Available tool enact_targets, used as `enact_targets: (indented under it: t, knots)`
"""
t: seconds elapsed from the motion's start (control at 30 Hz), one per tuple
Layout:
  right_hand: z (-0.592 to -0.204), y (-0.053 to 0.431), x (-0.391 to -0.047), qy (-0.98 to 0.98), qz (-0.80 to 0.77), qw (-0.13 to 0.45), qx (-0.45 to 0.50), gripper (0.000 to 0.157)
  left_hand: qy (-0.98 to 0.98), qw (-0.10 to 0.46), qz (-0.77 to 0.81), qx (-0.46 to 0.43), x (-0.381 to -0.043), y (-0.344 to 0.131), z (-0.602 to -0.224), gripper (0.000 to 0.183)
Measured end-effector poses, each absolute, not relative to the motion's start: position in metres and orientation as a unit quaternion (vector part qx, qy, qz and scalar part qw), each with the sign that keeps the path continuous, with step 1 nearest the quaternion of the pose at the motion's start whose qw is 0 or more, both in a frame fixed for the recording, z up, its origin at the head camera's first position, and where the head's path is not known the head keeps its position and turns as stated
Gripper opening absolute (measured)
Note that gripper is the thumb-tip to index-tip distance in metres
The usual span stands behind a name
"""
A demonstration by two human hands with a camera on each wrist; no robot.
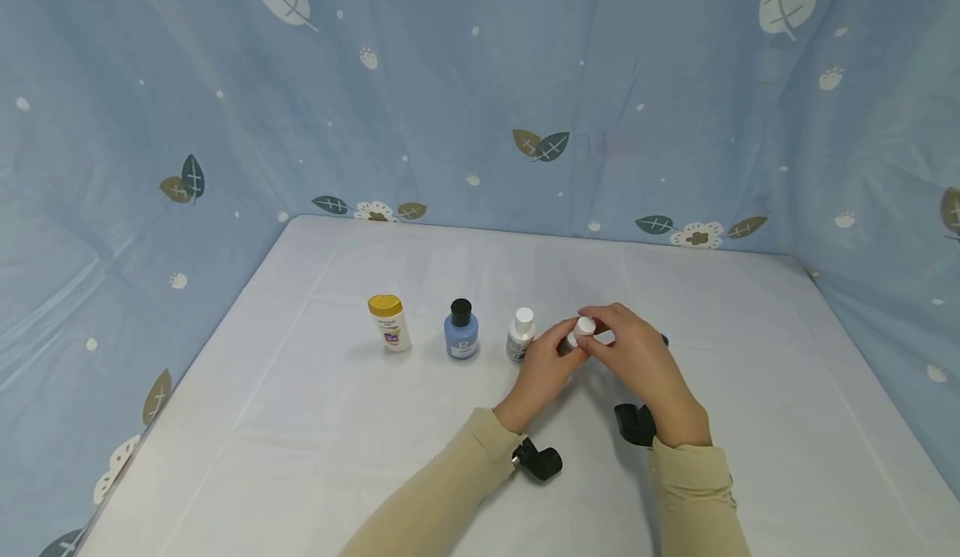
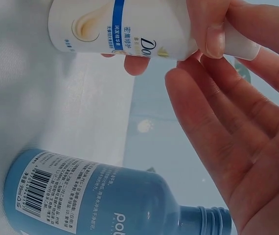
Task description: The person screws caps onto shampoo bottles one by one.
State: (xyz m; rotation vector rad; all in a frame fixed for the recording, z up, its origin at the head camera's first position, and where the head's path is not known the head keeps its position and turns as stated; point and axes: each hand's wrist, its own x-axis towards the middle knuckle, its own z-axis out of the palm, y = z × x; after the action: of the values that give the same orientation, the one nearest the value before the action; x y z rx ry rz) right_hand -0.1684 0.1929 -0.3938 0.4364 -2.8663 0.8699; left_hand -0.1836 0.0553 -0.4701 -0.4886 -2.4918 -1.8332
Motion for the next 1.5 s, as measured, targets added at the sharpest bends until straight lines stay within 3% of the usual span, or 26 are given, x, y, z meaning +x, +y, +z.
enact_targets:
  t: [0.47, 0.8, 1.07, 1.3, 1.5]
  knots:
    - [-0.388, 0.195, -0.165, -0.949, 0.276, 0.058, 0.141, 0.041, -0.791, 0.01, -0.591, -0.158, -0.184, 0.057, -0.47, 0.049]
    - [-0.378, 0.201, -0.16, -0.933, 0.295, 0.14, 0.149, 0.039, -0.76, 0.028, -0.627, -0.168, -0.182, 0.058, -0.462, 0.051]
    - [-0.372, 0.209, -0.159, -0.917, 0.315, 0.206, 0.132, 0.034, -0.737, 0.035, -0.648, -0.188, -0.16, 0.053, -0.411, 0.051]
    - [-0.367, 0.216, -0.156, -0.913, 0.327, 0.217, 0.115, 0.033, -0.732, 0.078, -0.637, -0.229, -0.153, 0.05, -0.393, 0.044]
    - [-0.364, 0.224, -0.153, -0.908, 0.337, 0.221, 0.117, 0.03, -0.713, 0.163, -0.616, -0.293, -0.157, 0.055, -0.4, 0.038]
